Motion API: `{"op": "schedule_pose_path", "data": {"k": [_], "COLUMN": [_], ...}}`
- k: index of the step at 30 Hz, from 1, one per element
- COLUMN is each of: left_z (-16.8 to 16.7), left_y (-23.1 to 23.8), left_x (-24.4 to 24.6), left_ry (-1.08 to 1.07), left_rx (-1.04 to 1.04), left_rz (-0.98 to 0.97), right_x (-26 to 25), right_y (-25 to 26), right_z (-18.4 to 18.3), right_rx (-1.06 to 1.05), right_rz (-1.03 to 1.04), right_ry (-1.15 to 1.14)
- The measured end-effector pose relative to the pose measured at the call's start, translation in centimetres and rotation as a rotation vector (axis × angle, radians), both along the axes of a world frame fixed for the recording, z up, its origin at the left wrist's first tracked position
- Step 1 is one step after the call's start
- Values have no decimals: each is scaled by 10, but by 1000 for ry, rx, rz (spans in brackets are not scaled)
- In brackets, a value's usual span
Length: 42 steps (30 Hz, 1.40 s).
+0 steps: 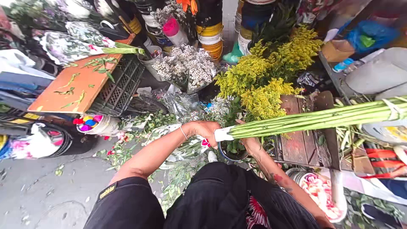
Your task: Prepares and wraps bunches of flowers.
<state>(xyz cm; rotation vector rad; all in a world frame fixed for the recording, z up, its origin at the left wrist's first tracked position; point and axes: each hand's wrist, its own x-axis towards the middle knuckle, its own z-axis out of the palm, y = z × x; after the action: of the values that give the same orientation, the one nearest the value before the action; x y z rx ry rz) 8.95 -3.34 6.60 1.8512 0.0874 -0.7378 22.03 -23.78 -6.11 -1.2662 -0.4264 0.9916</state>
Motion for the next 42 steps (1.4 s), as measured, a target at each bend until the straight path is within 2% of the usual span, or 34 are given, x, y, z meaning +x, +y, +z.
{"op": "schedule_pose_path", "data": {"k": [2,3,5,7,8,9,11,12,14,15,17,19,20,21,23,25,26,27,29,30,32,33,35,38,42], "left_z": [6,5,-4,-12,-14,-15,-14,-10,-3,-4,-4,2,2,-3,-26,-62,-71,-74,-66,-56,-40,-40,-48,-67,-83], "left_y": [-4,-9,-21,-35,-43,-49,-54,-55,-52,-50,-55,-65,-72,-78,-68,-40,-24,-9,26,42,73,88,117,153,203], "left_x": [-15,-24,-46,-66,-78,-91,-118,-131,-157,-171,-204,-247,-271,-297,-354,-408,-426,-436,-441,-442,-454,-466,-496,-531,-554], "left_ry": [-32,-39,-63,-20,17,36,16,22,60,50,-94,-430,-561,-594,-369,-275,-375,-576,-1107,-1261,-1312,-1302,-1257,-1182,-1020], "left_rx": [156,251,451,626,686,731,786,804,873,946,1100,1211,1101,866,338,64,-49,-182,-492,-562,-454,-389,-260,-75,187], "left_rz": [28,47,117,195,226,246,251,236,202,215,323,429,486,579,838,1251,1464,1650,1787,1859,2063,2105,2127,2256,2503], "right_x": [0,-1,-6,0,4,7,5,-3,-35,-53,-90,-125,-142,-160,-198,-242,-266,-292,-340,-362,-395,-403,-406,-387,-349], "right_y": [-42,-63,-89,-89,-81,-71,-42,-27,6,21,37,55,69,85,124,166,186,206,242,262,307,334,398,512,710], "right_z": [9,20,51,82,96,106,116,112,102,91,64,42,36,34,34,33,31,28,20,16,17,21,33,61,90], "right_rx": [-201,-185,93,401,451,423,212,48,-430,-572,-631,-515,-466,-419,-337,-218,-134,-43,97,141,214,262,383,421,389], "right_rz": [193,342,462,393,354,349,522,656,988,1077,1090,1028,1013,1003,1009,1025,1034,1048,1137,1227,1448,1548,1611,1445,1112], "right_ry": [-312,-496,-849,-1229,-1410,-1551,-1715,-1702,-1508,-1409,-1310,-1219,-1165,-1123,-1079,-1028,-985,-941,-849,-802,-751,-752,-833,-1030,-1282]}}
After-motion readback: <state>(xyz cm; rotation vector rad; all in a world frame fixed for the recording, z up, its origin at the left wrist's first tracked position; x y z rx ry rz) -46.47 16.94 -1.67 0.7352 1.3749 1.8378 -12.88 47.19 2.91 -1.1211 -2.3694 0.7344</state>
